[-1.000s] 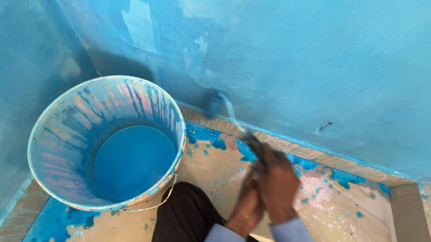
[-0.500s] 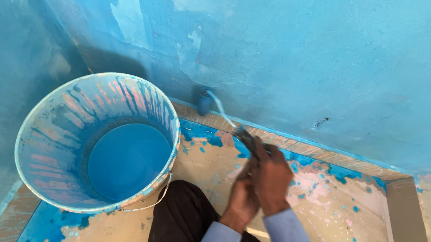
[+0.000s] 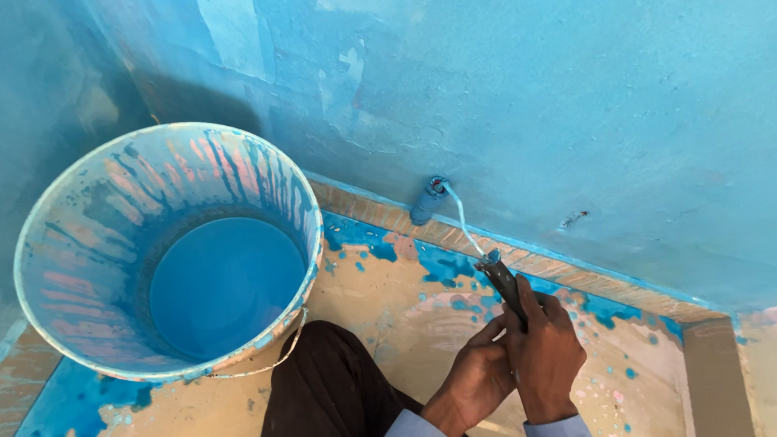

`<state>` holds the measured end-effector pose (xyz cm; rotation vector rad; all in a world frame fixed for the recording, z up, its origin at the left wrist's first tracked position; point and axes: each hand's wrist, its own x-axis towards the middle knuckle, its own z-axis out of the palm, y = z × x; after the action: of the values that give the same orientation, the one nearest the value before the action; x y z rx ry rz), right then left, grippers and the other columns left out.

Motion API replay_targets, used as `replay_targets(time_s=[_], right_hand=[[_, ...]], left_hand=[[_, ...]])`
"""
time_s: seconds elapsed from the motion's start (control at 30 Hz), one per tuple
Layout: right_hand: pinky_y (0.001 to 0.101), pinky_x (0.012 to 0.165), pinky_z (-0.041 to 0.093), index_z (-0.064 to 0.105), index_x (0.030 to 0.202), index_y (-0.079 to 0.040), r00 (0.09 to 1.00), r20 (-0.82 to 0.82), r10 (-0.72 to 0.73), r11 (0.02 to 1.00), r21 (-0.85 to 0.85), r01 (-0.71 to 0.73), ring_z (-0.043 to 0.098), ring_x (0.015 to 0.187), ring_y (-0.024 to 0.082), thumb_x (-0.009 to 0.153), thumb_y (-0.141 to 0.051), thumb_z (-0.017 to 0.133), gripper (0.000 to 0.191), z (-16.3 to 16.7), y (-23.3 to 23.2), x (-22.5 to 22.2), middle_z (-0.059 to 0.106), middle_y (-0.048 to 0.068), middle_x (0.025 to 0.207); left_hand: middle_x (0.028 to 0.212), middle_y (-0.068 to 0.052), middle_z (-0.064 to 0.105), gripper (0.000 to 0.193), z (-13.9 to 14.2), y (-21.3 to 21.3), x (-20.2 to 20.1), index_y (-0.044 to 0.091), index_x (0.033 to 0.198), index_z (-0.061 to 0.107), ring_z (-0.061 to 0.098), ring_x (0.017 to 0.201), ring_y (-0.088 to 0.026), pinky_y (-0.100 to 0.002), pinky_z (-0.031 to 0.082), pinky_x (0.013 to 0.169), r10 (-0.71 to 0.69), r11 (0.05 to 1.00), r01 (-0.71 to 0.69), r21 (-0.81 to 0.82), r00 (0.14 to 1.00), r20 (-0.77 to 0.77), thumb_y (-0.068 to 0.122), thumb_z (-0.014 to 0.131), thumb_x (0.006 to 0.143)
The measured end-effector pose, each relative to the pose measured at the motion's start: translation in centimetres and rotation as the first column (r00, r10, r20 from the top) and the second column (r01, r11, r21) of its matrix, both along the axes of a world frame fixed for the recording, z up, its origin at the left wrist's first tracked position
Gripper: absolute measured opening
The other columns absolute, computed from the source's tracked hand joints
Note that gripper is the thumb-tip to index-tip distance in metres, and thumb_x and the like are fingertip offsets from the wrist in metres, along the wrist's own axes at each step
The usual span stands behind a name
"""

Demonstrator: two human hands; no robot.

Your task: The person sits on the floor of a room and paints the lower section of a wall blue using a paint roller. They repeatedly roll blue paint over the wall surface, reloading the roller from a bucket of blue paint, and continue coating the wall near the floor edge.

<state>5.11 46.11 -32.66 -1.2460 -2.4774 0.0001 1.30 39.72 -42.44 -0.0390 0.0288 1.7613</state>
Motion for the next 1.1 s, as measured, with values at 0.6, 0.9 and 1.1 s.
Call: replay_targets(time_s=[0.6, 0.9, 1.1], right_hand=[[0.0393, 0.073, 0.057, 0.068, 0.132, -0.021, 0.956, -0.204, 0.212, 0.977, 0.07, -0.202, 0.07, 0.093, 0.028, 0.078, -0.016, 0.074, 0.054, -1.5, -1.7, -5.6, 0.072, 0.007, 0.107], [0.0382, 0.073, 0.054, 0.063, 0.139, -0.007, 0.884, -0.424, -0.196, 0.945, -0.324, 0.054, 0.07, 0.087, 0.026, 0.088, -0.024, 0.073, 0.054, -8.4, -0.3, 7.7, 0.073, 0.014, 0.104], [0.0361, 0.066, 0.055, 0.058, 0.144, -0.002, 0.603, -0.567, -0.561, 0.67, -0.739, -0.072, 0.065, 0.074, 0.019, 0.089, -0.025, 0.07, 0.061, -12.4, 0.7, 10.2, 0.071, 0.013, 0.089]], left_hand=[[0.131, -0.003, 0.063, 0.061, 0.6, -2.1, -3.8, 0.016, 0.149, 0.046, 0.057, 0.125, -0.022, -0.04, 0.049, 0.103, 0.159, 0.967, -0.149, -0.205, 0.987, 0.033, 0.019, 0.051, 0.088], [0.123, 0.0, 0.062, 0.047, -1.3, -1.2, 4.8, 0.012, 0.131, 0.055, 0.061, 0.105, -0.015, -0.037, 0.05, 0.087, -0.178, 0.923, 0.029, -0.385, 0.917, -0.358, 0.005, 0.052, 0.085], [0.13, -0.003, 0.061, 0.055, -0.2, -1.1, 5.0, 0.012, 0.142, 0.054, 0.063, 0.111, -0.014, -0.035, 0.053, 0.096, -0.396, 0.861, 0.088, -0.501, 0.733, -0.552, 0.007, 0.053, 0.087]])
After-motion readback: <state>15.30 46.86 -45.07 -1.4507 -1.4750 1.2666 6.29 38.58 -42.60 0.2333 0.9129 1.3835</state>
